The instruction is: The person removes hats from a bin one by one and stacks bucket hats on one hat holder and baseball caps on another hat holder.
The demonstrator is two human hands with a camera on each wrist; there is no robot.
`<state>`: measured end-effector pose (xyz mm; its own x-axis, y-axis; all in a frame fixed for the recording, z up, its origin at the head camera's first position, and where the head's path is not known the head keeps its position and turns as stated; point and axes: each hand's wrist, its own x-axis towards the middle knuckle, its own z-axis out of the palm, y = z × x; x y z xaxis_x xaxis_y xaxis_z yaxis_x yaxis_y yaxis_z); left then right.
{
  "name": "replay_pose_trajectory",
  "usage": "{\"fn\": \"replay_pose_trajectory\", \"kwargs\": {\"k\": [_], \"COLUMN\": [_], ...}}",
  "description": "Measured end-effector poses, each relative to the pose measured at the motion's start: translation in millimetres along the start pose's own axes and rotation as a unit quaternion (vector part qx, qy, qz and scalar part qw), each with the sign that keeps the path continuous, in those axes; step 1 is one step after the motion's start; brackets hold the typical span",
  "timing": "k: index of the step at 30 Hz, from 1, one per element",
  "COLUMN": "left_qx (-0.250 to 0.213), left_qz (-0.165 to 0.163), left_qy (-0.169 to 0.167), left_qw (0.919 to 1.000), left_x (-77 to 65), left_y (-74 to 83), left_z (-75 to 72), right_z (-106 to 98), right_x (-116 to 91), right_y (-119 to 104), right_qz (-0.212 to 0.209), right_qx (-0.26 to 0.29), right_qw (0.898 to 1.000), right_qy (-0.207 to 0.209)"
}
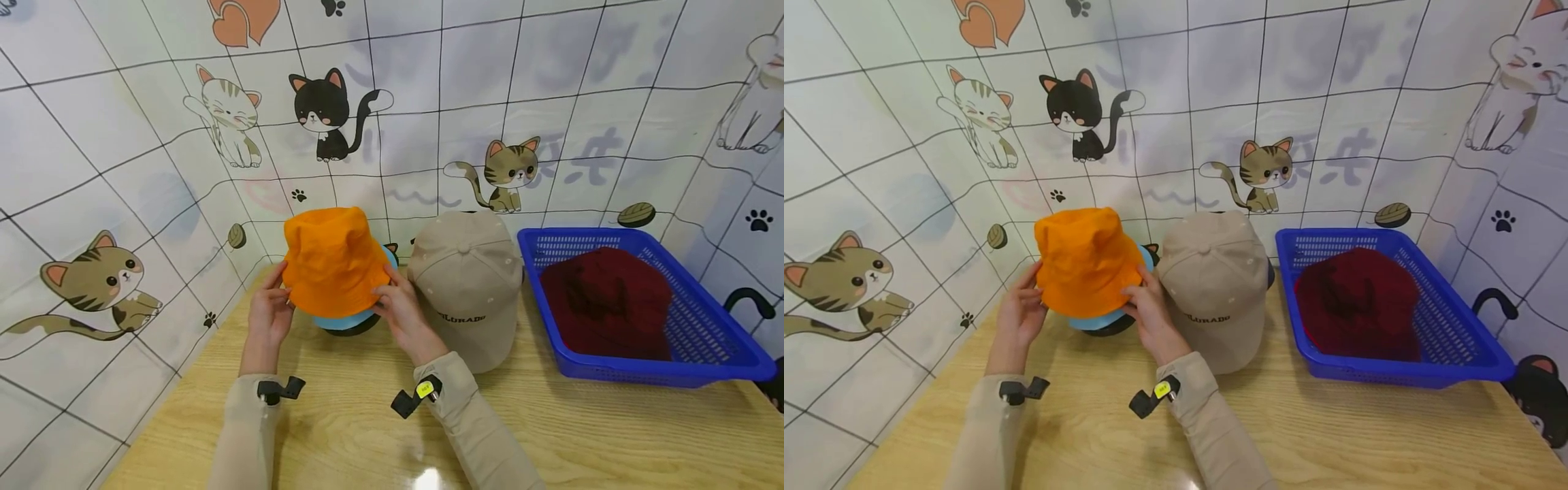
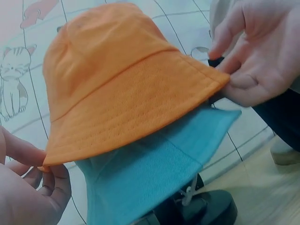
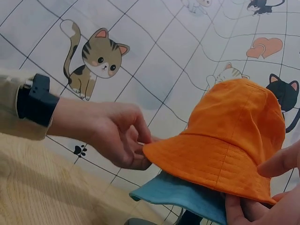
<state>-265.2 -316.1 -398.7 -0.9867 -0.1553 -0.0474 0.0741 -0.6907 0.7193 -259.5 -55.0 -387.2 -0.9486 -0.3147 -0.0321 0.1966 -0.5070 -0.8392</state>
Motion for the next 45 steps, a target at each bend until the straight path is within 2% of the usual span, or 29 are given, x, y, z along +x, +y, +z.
{"fn": "replay_pose_trajectory", "kwargs": {"k": [5,7,13,16,19,26,33,38,45], "left_qx": [-0.01,-0.006,0.012,0.007,0.008,0.048,0.056,0.072,0.106], "left_qz": [0.0,0.003,0.06,0.079,0.084,0.066,0.045,0.018,0.026], "left_qy": [0.013,0.005,-0.051,-0.055,-0.046,-0.016,0.006,0.022,0.04], "left_qw": [0.9999,1.0,0.9968,0.9953,0.9954,0.9966,0.9974,0.997,0.9932], "left_x": [-2.9,-4.9,-12.5,-12.5,-10.2,-4.7,0.0,3.7,9.9], "left_y": [5.7,7.3,12.6,11.2,6.4,-2.0,-7.4,-12.9,-21.0], "left_z": [5.9,8.4,19.9,21.9,20.2,18.0,12.2,6.0,0.6], "right_z": [0.7,1.2,0.6,0.2,0.6,0.3,2.6,3.4,4.1], "right_x": [0.5,0.9,0.3,-0.4,-0.4,2.3,4.8,5.0,5.9], "right_y": [-0.3,-0.6,-5.9,-8.1,-7.4,-2.5,3.7,7.9,13.5], "right_qz": [-0.006,-0.018,-0.076,-0.088,-0.087,-0.044,-0.015,-0.013,-0.019], "right_qx": [-0.012,-0.018,-0.036,-0.039,-0.043,-0.036,-0.06,-0.103,-0.191], "right_qw": [1.0,1.0,0.996,0.995,0.995,0.998,0.998,0.994,0.98], "right_qy": [-0.001,-0.008,-0.032,-0.031,-0.024,-0.008,0.014,0.031,0.056]}}
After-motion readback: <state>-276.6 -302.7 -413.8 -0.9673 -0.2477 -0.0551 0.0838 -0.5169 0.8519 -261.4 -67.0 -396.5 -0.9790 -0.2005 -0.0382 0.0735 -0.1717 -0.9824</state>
